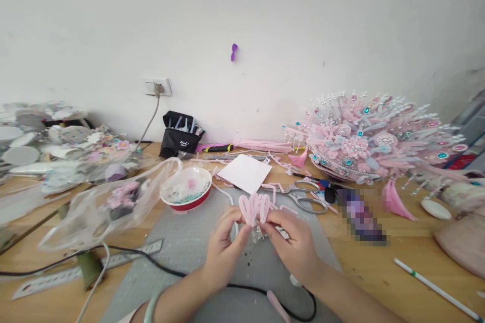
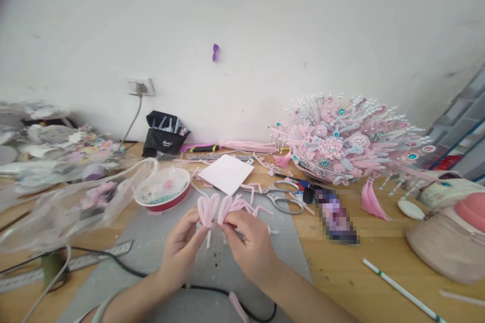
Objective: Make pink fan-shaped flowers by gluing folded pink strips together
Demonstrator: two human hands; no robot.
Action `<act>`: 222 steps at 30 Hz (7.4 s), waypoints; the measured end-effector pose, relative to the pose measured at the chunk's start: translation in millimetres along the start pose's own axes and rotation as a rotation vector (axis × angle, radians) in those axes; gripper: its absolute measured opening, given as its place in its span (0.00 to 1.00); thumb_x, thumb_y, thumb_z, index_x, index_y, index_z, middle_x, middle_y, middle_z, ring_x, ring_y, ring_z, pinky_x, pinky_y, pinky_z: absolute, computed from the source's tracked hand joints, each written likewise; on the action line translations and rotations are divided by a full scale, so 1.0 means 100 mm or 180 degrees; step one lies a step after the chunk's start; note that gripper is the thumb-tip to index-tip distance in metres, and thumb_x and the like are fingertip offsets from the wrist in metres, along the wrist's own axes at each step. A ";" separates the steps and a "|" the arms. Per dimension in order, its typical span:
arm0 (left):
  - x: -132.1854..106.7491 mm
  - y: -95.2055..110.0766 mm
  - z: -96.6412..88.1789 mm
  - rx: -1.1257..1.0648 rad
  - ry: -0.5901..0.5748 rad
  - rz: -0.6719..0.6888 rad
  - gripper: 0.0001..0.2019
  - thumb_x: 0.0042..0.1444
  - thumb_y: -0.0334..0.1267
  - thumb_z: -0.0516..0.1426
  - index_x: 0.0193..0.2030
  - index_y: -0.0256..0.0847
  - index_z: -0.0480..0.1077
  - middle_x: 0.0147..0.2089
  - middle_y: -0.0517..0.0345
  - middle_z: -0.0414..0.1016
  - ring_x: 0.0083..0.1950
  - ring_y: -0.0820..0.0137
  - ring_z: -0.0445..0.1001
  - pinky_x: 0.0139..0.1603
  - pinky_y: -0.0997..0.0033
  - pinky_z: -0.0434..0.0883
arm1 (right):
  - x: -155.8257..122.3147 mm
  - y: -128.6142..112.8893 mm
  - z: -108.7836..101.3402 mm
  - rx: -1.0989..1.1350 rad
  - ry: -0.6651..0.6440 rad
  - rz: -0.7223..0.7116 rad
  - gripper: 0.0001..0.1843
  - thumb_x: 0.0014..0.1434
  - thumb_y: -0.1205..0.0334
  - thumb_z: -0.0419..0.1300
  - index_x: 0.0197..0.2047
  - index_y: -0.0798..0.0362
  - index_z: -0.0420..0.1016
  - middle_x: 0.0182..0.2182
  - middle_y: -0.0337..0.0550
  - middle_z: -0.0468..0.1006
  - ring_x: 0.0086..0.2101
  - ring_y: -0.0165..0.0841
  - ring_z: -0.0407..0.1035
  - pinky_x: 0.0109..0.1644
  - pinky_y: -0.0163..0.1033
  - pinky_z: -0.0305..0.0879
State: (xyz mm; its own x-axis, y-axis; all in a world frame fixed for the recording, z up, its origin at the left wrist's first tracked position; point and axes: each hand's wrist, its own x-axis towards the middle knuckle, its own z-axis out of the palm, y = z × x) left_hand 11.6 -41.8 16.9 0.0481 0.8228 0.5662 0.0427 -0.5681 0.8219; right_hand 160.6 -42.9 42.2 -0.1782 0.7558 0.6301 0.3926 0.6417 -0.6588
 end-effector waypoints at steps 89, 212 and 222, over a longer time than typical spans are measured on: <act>0.03 -0.03 0.00 0.0267 -0.0319 0.0449 0.08 0.53 0.30 0.53 0.38 0.44 0.70 0.37 0.57 0.71 0.39 0.70 0.67 0.42 0.72 0.63 | -0.07 0.04 0.00 -0.0341 -0.0314 -0.0830 0.13 0.54 0.73 0.49 0.42 0.53 0.64 0.36 0.48 0.72 0.39 0.34 0.66 0.44 0.40 0.65; 0.12 -0.06 0.03 0.0044 -0.0535 -0.0380 0.08 0.53 0.39 0.53 0.31 0.37 0.70 0.34 0.55 0.71 0.38 0.68 0.68 0.42 0.71 0.63 | -0.04 0.09 -0.03 -0.0599 -0.0267 -0.0743 0.10 0.56 0.73 0.48 0.38 0.53 0.66 0.34 0.45 0.71 0.37 0.32 0.66 0.43 0.37 0.64; 0.12 -0.08 0.01 0.0128 -0.0519 -0.0506 0.09 0.53 0.40 0.53 0.32 0.36 0.69 0.33 0.55 0.69 0.37 0.68 0.66 0.41 0.70 0.63 | -0.03 0.10 -0.02 -0.0510 -0.0277 -0.0659 0.10 0.57 0.72 0.47 0.38 0.52 0.66 0.34 0.45 0.71 0.37 0.32 0.66 0.43 0.39 0.64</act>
State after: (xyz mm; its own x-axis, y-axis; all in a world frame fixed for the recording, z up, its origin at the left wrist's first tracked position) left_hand 13.1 -27.2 16.7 0.1979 0.8905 0.4096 0.1022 -0.4344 0.8949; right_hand 167.3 -38.7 34.7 -0.3438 0.6234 0.7022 0.4762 0.7603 -0.4418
